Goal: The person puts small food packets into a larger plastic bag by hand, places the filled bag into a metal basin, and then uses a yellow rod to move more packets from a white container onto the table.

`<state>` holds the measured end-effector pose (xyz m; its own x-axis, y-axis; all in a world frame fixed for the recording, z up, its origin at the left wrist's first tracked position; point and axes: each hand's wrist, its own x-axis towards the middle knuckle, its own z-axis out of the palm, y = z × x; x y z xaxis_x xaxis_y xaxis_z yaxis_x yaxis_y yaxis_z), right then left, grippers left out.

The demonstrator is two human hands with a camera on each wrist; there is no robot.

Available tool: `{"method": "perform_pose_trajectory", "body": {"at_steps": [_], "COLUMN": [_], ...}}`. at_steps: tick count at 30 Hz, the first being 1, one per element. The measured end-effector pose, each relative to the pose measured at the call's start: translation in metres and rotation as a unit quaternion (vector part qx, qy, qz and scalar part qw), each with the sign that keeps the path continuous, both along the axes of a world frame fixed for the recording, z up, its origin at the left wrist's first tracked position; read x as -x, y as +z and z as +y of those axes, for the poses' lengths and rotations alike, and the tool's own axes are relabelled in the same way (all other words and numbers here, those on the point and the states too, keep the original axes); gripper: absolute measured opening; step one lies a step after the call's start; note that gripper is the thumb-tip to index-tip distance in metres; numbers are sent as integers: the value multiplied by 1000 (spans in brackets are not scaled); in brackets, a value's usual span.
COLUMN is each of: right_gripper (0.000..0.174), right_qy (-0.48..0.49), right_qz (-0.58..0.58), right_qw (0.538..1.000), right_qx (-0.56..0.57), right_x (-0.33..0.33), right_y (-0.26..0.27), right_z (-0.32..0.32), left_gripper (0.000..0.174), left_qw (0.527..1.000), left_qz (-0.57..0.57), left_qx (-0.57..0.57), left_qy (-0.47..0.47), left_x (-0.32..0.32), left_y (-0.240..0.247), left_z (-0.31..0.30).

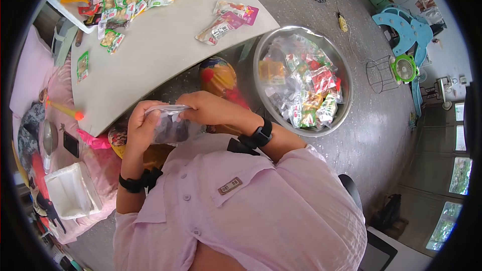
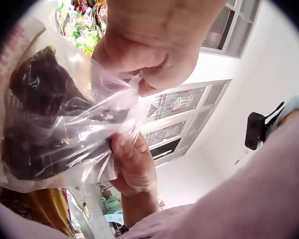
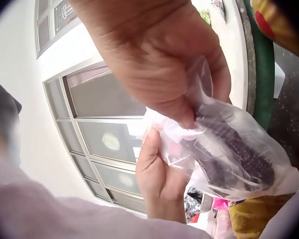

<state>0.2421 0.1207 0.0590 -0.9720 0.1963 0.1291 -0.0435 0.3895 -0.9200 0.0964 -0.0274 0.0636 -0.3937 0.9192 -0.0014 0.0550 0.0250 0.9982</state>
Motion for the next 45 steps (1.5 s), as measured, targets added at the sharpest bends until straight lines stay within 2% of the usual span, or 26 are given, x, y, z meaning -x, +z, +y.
{"method": "perform_pose_trajectory", "body": {"at_steps": [2, 5, 8, 10, 13, 17, 20, 23, 25, 28, 31, 32, 34, 35, 36, 38, 39, 40, 41, 42, 43, 45], "right_gripper": [15, 14, 12, 11, 9, 9, 8, 10, 11, 12, 13, 14, 13, 13, 18, 26, 21, 15, 11, 11, 12, 14], "right_qy": [-21, -69, -45, -27, -16, -22, -16, -14, -33, -85, -159, -184, -302, -336, -398, -462, -492, -517, -517, -564, -564, -616], "right_qz": [-10, -23, -81, -72, -56, -26, -58, -65, -63, -49, -61, -70, -175, -99, -96, -65, 10, 95, 128, 150, 185, 162], "right_qw": [1000, 995, 987, 984, 985, 982, 971, 982, 979, 969, 952, 945, 907, 902, 858, 860, 807, 734, 711, 649, 648, 605], "right_qx": [11, 70, 130, 161, 165, 187, 233, 179, 190, 225, 253, 261, 238, 250, 311, 208, 326, 430, 459, 487, 478, 477], "right_x": [-7, -18, -31, -37, -44, -45, -45, -48, -50, -54, -71, -82, -111, -127, -144, -171, -199, -227, -252, -261, -274, -300], "right_y": [-4, -11, -8, -17, -19, -27, -33, -21, -23, -42, -42, -39, -12, -33, -40, -64, -87, -109, -140, -131, -151, -173], "right_z": [1, 4, 10, 11, 5, 8, 9, 6, 5, 14, 38, 51, 75, 89, 102, 121, 135, 149, 164, 162, 171, 175], "left_gripper": [36, 48, 45, 39, 34, 32, 32, 34, 36, 44, 51, 52, 49, 48, 43, 41, 40, 36, 35, 35, 34, 30], "left_qw": [1000, 974, 966, 957, 951, 951, 943, 930, 928, 927, 958, 971, 978, 981, 979, 977, 973, 971, 968, 965, 961, 953], "left_qz": [-9, 95, 43, 37, 27, -44, -65, -66, -63, 57, 171, 145, 136, 132, 136, 70, 37, 51, 45, 38, 32, 22], "left_qx": [-6, 135, 165, 202, 203, 185, 201, 223, 213, 218, 149, 101, 86, 79, 94, 153, 182, 187, 207, 227, 247, 276], "left_qy": [-26, -156, -192, -203, -233, -244, -258, -284, -298, -300, -174, -161, -131, -116, -122, -134, -139, -138, -133, -127, -122, -119], "left_x": [-4, 6, -4, -5, -2, -3, 4, 7, 8, 5, 0, 5, 13, 16, 18, 22, 24, 26, 29, 33, 37, 38], "left_y": [-1, -17, -16, -17, -24, -27, -34, -35, -33, -33, -24, -24, -29, -31, -33, -46, -55, -66, -76, -87, -97, -108], "left_z": [5, 6, 11, 12, 16, 22, 28, 32, 35, 48, 54, 52, 49, 47, 44, 35, 30, 26, 22, 16, 12, 8]}}
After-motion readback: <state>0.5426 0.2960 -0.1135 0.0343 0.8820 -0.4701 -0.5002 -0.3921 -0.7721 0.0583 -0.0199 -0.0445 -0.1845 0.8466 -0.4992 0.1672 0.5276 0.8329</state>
